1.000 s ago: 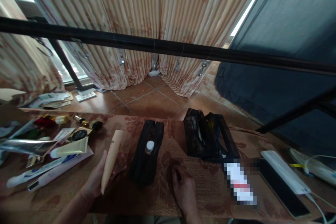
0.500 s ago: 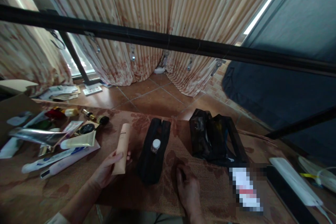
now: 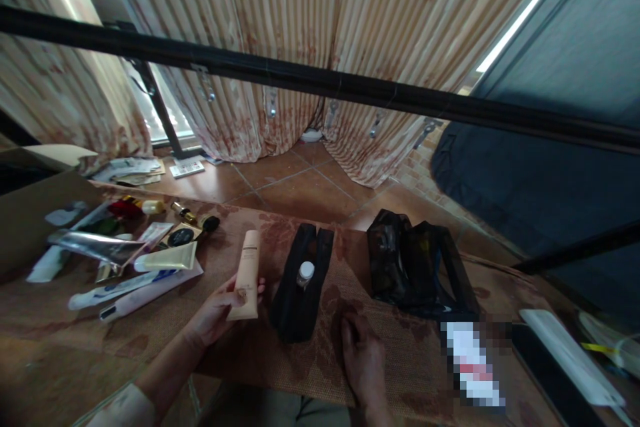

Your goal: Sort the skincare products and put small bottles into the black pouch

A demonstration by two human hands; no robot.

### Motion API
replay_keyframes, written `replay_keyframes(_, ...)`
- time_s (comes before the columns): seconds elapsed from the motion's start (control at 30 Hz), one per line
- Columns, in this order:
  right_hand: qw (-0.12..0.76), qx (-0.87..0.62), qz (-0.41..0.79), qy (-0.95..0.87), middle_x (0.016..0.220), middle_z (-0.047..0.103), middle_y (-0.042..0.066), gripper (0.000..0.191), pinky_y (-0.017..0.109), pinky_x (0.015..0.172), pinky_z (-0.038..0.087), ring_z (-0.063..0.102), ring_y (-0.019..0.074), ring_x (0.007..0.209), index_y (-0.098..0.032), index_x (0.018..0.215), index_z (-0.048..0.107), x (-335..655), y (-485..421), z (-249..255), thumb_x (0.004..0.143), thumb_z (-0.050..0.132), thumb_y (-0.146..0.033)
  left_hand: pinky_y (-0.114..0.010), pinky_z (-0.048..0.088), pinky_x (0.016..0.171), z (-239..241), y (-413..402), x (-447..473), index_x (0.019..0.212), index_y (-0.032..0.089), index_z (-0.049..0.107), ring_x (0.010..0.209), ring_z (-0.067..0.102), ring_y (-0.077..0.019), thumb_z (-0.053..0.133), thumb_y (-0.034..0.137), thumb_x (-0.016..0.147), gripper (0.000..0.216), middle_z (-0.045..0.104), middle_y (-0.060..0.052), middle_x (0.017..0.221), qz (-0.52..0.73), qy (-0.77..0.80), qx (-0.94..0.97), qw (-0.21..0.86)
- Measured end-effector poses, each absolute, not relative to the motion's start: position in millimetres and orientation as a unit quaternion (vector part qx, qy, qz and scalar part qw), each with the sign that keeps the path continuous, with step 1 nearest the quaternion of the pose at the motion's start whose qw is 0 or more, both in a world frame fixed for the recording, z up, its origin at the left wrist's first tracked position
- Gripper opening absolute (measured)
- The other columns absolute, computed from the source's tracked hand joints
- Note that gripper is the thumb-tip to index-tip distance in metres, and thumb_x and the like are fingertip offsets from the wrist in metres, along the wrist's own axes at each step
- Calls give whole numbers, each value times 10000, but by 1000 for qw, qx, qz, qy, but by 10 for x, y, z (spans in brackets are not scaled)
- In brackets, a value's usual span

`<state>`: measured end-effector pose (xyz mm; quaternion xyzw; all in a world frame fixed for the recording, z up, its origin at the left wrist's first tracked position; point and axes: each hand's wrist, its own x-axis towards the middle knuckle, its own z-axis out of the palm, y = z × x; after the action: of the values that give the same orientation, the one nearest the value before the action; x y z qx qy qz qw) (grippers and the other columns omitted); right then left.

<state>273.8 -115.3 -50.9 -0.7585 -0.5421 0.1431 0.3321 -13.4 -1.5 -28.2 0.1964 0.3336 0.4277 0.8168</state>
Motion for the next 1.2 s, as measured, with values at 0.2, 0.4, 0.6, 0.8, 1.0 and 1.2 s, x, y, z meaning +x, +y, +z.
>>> replay_keyframes(0.2, 327, -758, 142, -546, 1002, 700, 101, 367, 314, 790, 514, 666, 207, 879, -179, 987, 663, 2741, -1167, -503, 874, 428, -437, -334, 542, 822, -250, -14, -123, 1168, 152, 550, 904, 663, -218, 652, 73, 739, 448, 671, -118, 1046, 428, 353, 164, 816)
replay_keyframes(0.4, 328, -757, 151, -544, 975, 702, 108, 382, 314, 742, 514, 665, 217, 849, -180, 972, 657, 2756, -1169, -525, 876, 414, -458, -334, 539, 840, -188, 6, -82, 1148, 67, 567, 876, 672, -217, 464, 359, 930, 379, 675, -155, 1004, 404, 367, 105, 832)
replay_keyframes(0.6, 328, -763, 158, -534, 1000, 696, 94, 365, 314, 781, 504, 658, 209, 882, -189, 947, 657, 2753, -1164, -524, 868, 428, -462, -326, 547, 797, -164, 24, -75, 1131, 39, 585, 827, 677, -220, 390, 434, 946, 478, 684, -166, 963, 385, 385, 106, 832)
replay_keyframes(0.8, 327, -765, 143, -537, 996, 700, 89, 368, 308, 781, 506, 660, 206, 887, -189, 956, 665, 2753, -1174, -527, 865, 433, -460, -334, 543, 808, -179, 17, -81, 1116, 25, 590, 858, 672, -230, 395, 398, 949, 453, 673, -184, 1006, 385, 367, 106, 840)
replay_keyframes(1.0, 316, -764, 140, -544, 1002, 701, 90, 384, 304, 769, 509, 661, 214, 901, -190, 973, 664, 2766, -1183, -526, 858, 437, -477, -345, 543, 802, -245, 19, -92, 1149, 45, 574, 867, 673, -244, 422, 359, 938, 408, 679, -169, 985, 396, 351, 113, 841)
replay_keyframes(1.2, 314, -770, 132, -540, 1002, 700, 98, 393, 317, 767, 505, 664, 221, 882, -185, 960, 664, 2781, -1190, -557, 854, 436, -486, -362, 534, 829, -277, 28, -100, 1192, 53, 546, 916, 664, -257, 441, 334, 928, 400, 674, -163, 1002, 401, 331, 118, 846)
